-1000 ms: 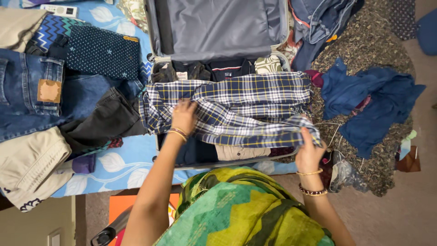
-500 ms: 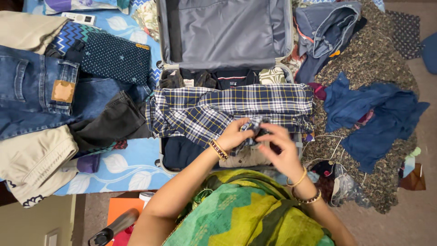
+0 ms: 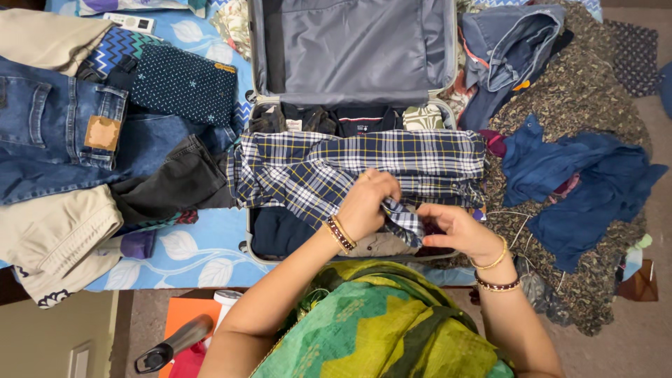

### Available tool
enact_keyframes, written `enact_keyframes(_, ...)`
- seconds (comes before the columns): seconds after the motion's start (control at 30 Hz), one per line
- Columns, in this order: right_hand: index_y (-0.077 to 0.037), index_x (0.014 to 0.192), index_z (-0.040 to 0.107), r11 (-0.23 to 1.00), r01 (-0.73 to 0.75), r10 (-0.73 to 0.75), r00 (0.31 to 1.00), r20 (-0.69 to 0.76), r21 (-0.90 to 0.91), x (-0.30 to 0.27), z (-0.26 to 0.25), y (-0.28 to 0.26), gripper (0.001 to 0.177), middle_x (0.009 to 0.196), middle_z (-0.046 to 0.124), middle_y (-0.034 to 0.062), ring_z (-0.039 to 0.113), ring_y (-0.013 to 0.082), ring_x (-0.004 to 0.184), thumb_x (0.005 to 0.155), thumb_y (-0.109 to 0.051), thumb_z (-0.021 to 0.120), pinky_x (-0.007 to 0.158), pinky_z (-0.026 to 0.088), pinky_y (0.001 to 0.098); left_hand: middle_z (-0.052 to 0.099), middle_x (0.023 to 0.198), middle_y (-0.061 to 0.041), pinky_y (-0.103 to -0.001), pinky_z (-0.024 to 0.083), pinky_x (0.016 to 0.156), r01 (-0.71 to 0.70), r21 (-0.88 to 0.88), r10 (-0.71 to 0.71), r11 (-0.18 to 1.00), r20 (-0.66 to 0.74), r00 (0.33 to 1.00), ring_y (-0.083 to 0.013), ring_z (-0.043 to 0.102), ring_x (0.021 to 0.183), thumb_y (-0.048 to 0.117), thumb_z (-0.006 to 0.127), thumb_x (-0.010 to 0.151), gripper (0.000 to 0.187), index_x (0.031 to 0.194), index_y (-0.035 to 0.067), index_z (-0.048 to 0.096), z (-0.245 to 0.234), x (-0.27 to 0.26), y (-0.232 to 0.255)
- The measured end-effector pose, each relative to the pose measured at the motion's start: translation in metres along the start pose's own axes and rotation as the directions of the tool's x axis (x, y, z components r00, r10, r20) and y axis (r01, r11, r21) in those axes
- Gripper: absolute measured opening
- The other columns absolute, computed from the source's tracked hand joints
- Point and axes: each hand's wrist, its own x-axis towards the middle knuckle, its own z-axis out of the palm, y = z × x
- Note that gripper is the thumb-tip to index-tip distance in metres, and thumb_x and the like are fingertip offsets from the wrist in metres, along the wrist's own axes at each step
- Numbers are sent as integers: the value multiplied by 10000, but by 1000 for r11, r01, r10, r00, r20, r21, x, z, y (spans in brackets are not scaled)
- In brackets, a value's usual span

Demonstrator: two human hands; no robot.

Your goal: The person buttons a shirt, folds it, and places it into an open suitcase among other clothes.

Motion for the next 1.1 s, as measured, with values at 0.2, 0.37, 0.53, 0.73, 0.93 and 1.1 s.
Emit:
enact_keyframes(0.2, 29, 1173, 637, 996, -3, -18, 976, -219, -94, 8, 4, 10, 336, 1018, 672, 65, 670, 93, 905, 864, 67, 764, 811, 570, 254, 614, 945, -128, -426, 470, 846, 103, 101, -97, 990, -65, 993, -369, 577, 952, -103, 644, 616, 348, 927, 42, 585, -4, 10, 5)
enact_keyframes(0.37, -17, 1028, 514, 939, 6, -220, 779, -586, -345, 21, 24, -11, 284, 1028, 576, 60, 607, 75, 682, 824, 147, 624, 499, 499, 241, 589, 927, -131, -407, 503, 761, 138, -83, -136, 987, 24, 990, -346, 606, 876, -30, 736, 650, 360, 955, 41, 559, -2, 14, 2)
enact_keyframes(0.53, -19, 1053, 457, 823, 52, -464, 638, -615, -566, 29, 41, -22, 277, 1121, 637, 71, 686, 90, 910, 862, 150, 563, 662, 543, 246, 583, 1026, -89, -364, 525, 831, -60, -255, 67, 965, 20, 998, -305, 631, 960, -71, 691, 695, 281, 885, 71, 541, -7, 15, 9)
enact_keyframes(0.73, -4, 1188, 555, 880, -20, -221, 868, -446, -475, 19, 36, -28, 481, 1032, 632, 43, 602, 93, 838, 755, 99, 739, 703, 520, 253, 595, 1051, -84, -379, 502, 877, -101, -197, 96, 975, -37, 995, -298, 612, 991, -157, 592, 680, 239, 783, 56, 559, -6, 24, 13)
enact_keyframes(0.93, 9, 1192, 602, 975, 107, -175, 911, -373, -194, 18, 23, -5, 321, 1024, 586, 7, 540, 72, 916, 902, 14, 740, 778, 476, 236, 599, 1083, -100, -387, 505, 917, -157, -175, 144, 972, -86, 986, -304, 612, 1046, -164, 572, 681, 298, 865, 70, 593, -12, 29, 17)
enact_keyframes(1.1, -34, 1121, 659, 829, -149, -292, 706, -645, -538, 19, 36, -32, 216, 968, 731, 23, 680, 87, 851, 917, 33, 637, 724, 520, 248, 596, 1008, -115, -396, 496, 885, -101, -127, 89, 987, -92, 992, -309, 593, 981, -186, 559, 694, 466, 1099, 39, 611, -14, 28, 22)
